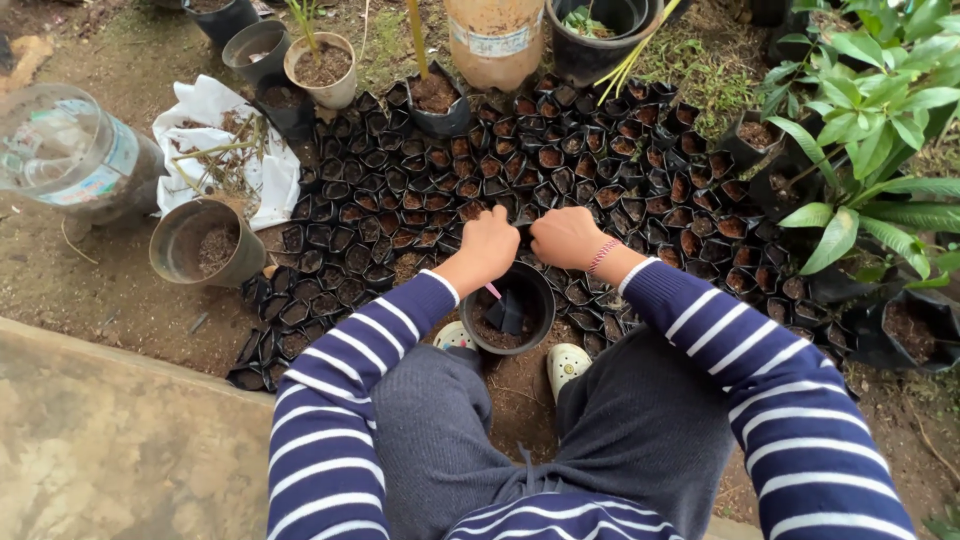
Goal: Unfolding black plastic polybags and filling them with soil using a small spoon
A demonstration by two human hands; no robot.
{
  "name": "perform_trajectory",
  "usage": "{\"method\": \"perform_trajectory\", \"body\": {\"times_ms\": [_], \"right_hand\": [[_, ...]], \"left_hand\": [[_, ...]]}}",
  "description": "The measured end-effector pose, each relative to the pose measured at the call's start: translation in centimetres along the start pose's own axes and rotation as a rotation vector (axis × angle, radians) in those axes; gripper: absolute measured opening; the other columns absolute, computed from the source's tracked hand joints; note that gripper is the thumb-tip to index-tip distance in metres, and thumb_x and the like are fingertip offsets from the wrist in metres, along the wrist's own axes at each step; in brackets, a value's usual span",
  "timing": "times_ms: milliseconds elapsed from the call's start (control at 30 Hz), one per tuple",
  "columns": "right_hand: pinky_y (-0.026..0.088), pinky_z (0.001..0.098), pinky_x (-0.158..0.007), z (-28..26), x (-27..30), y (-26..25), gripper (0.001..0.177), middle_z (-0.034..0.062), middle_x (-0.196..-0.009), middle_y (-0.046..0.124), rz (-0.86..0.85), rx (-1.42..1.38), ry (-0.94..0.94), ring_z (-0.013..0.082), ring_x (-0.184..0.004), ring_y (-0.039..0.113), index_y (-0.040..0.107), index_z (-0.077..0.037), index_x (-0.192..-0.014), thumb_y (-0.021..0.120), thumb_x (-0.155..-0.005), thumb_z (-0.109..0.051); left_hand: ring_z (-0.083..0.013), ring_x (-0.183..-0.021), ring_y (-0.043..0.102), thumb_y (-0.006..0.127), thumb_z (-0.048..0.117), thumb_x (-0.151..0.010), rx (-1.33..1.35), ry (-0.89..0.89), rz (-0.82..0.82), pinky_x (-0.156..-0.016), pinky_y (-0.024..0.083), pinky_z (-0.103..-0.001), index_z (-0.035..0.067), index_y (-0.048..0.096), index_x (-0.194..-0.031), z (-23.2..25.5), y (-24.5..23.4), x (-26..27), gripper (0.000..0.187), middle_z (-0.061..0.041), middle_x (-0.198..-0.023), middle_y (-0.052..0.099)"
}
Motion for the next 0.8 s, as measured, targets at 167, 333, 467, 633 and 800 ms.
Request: {"method": "perform_trajectory", "body": {"times_ms": [167,333,467,633,800], "right_hand": [[0.061,0.0510,-0.077,0.5,0.6,-0.7,0.032,0.0164,-0.086,0.078,-0.074,-0.026,-0.030,0.0391,-0.089,0.077,0.081,-0.011,-0.094,0.056,-0.087,-0.030],[0.059,0.0589,-0.086,-0.6,2.4,-4.4,0.030,0.0252,-0.095,0.077,-0.080,-0.158,-0.126,0.0481,-0.096,0.073,0.078,-0.013,-0.108,0.055,-0.090,-0.020],[0.059,0.0560,-0.083,-0.1,2.4,-4.5,0.025,0.0151,-0.098,0.076,0.098,-0.234,-0.233,0.0434,-0.095,0.073,0.064,-0.015,-0.114,0.056,-0.091,-0.012],[0.056,0.0598,-0.084,0.7,2.1,-4.1,0.038,0.0168,-0.099,0.073,0.187,-0.323,-0.089,0.0460,-0.095,0.072,0.042,-0.017,-0.127,0.058,-0.092,-0.015],[0.058,0.0434,-0.077,2.5,0.9,-2.8,0.030,0.0080,-0.088,0.074,0.389,-0.823,0.205,0.0309,-0.082,0.074,0.059,-0.015,-0.111,0.071,-0.084,-0.010]], "left_hand": [[-0.0327,-0.070,0.069,0.069,-0.002,-0.078,0.056,0.054,0.040,-0.060,0.059,-0.050,-0.003,0.076,-0.088,-0.4,-0.8,-0.6,0.012,-0.023,-0.095,0.061],[-0.0309,-0.064,0.070,0.071,0.002,-0.078,0.129,0.024,0.044,-0.055,0.059,-0.049,0.000,0.077,-0.094,-1.3,-2.4,-0.2,0.017,-0.018,-0.086,0.065],[-0.0396,-0.074,0.072,0.061,0.004,-0.087,0.307,-0.088,0.053,-0.063,0.060,-0.053,-0.003,0.073,-0.104,-2.0,-3.6,0.6,0.022,-0.021,-0.091,0.067],[-0.0391,-0.085,0.072,0.058,0.013,-0.092,0.526,-0.193,0.032,-0.071,0.060,-0.050,-0.001,0.069,-0.119,-1.8,-5.8,1.2,0.033,-0.020,-0.106,0.067],[-0.0398,-0.093,0.070,0.054,0.002,-0.092,0.766,-0.160,0.407,-0.080,0.059,-0.048,0.011,0.069,-0.090,-1.7,-5.4,0.3,0.018,-0.008,-0.097,0.065]]}}
Point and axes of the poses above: each hand's wrist, its own x-axis away from the middle knuckle, its own y-axis out of the palm, z = x × y, the point moved 2 cm from there along -x, towards the middle knuckle
